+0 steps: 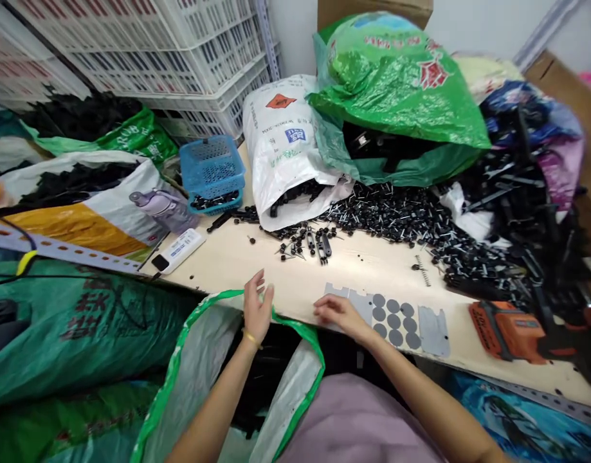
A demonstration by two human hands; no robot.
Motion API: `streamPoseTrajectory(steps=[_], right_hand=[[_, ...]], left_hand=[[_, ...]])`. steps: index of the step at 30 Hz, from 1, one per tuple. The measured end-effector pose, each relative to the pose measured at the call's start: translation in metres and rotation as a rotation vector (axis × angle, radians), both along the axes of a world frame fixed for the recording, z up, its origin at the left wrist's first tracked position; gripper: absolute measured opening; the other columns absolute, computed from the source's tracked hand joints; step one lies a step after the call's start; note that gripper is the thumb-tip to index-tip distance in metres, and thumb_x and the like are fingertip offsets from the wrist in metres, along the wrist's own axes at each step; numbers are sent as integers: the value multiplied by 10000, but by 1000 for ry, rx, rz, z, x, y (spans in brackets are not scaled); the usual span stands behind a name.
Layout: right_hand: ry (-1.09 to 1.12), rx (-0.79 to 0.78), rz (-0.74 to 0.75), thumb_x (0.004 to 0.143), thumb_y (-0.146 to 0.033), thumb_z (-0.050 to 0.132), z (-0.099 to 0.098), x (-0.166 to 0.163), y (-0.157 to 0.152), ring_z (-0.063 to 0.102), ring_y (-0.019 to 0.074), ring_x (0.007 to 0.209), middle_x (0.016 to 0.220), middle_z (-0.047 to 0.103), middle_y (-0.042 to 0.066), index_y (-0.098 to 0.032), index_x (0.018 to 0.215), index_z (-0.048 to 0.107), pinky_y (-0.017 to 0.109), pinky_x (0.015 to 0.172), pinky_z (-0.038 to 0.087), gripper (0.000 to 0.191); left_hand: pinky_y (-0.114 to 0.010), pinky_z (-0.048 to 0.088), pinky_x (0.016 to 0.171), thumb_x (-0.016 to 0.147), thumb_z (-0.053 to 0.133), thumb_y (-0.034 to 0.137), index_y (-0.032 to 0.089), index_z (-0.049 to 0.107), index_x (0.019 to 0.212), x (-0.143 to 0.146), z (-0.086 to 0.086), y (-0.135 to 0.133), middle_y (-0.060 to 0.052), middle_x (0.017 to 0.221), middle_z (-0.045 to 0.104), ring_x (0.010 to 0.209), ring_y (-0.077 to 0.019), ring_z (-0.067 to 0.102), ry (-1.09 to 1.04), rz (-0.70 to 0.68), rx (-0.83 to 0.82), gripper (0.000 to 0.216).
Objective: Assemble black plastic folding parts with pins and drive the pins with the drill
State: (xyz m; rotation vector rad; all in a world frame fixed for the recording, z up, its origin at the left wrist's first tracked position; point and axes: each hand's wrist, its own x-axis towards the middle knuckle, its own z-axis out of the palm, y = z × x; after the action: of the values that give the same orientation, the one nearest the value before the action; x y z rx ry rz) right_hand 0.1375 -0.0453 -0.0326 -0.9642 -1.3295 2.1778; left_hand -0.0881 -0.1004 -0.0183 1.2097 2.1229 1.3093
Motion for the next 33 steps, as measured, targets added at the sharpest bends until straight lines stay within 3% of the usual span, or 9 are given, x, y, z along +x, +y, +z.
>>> streamPoseTrajectory(steps=[4,7,14,17,20,22,25,29,33], right_hand=[[-202,128,-323,748,-425,601,-1,60,63,584,149,676,844,646,56,-171,910,592,308,628,483,301],[-372,426,-431,766,-374,561,9,87,122,583,184,811,922,632,67,-180,931,595,336,697,494,257],[-737,995,-540,740,-238,576,45,86,315,551,241,988,1147,566,112,-195,1198,527,431,923,423,463],[-811,941,-567,682,-189,636,49,72,392,478,299,1125,1119,603,108,-192,1175,573,491,1014,314,496],[-784,845,-634,637,-191,666,45,63,432,474,310,1124,1025,647,100,-167,989,662,513,1021,286,353],[-731,844,-668,680,-226,612,40,64,432,526,272,1051,965,666,82,-161,921,676,462,977,358,258],[-594,838,-735,771,-292,484,36,77,393,585,187,869,918,669,45,-167,940,668,360,826,476,280],[-1,498,-752,760,-364,586,30,113,291,572,119,705,858,614,-5,-223,953,621,308,689,523,242],[140,145,-637,761,-331,650,19,158,171,565,97,655,842,590,-13,-245,957,592,273,648,511,222]], left_hand=[[-441,418,957,847,510,378,179,487,1241,36,-13,106,-135,1165,527,1085,-248,513,185,-245,-31,442],[-545,300,1029,794,577,350,138,492,1254,61,-37,145,-193,1260,454,1228,-336,390,471,-292,-71,513],[-564,178,1094,873,478,356,186,393,1355,77,-64,150,-180,1386,340,1319,-315,301,675,-333,-78,518],[-565,189,1094,873,485,365,192,389,1358,75,-61,153,-178,1394,324,1333,-315,282,671,-329,-88,524],[-565,182,1099,873,488,360,186,393,1354,75,-59,156,-179,1404,316,1341,-315,273,669,-316,-106,520],[-563,176,1103,871,495,358,176,401,1346,74,-60,156,-182,1407,318,1340,-317,276,666,-310,-103,518],[-561,174,1104,863,507,361,167,412,1337,74,-62,157,-182,1405,326,1337,-319,283,644,-314,-71,520],[-567,176,1100,853,524,373,156,425,1325,72,-64,158,-192,1405,325,1328,-328,296,634,-293,-27,529],[-570,187,1099,850,531,349,172,435,1318,69,-66,153,-183,1418,322,1322,-326,313,601,-310,61,509]])
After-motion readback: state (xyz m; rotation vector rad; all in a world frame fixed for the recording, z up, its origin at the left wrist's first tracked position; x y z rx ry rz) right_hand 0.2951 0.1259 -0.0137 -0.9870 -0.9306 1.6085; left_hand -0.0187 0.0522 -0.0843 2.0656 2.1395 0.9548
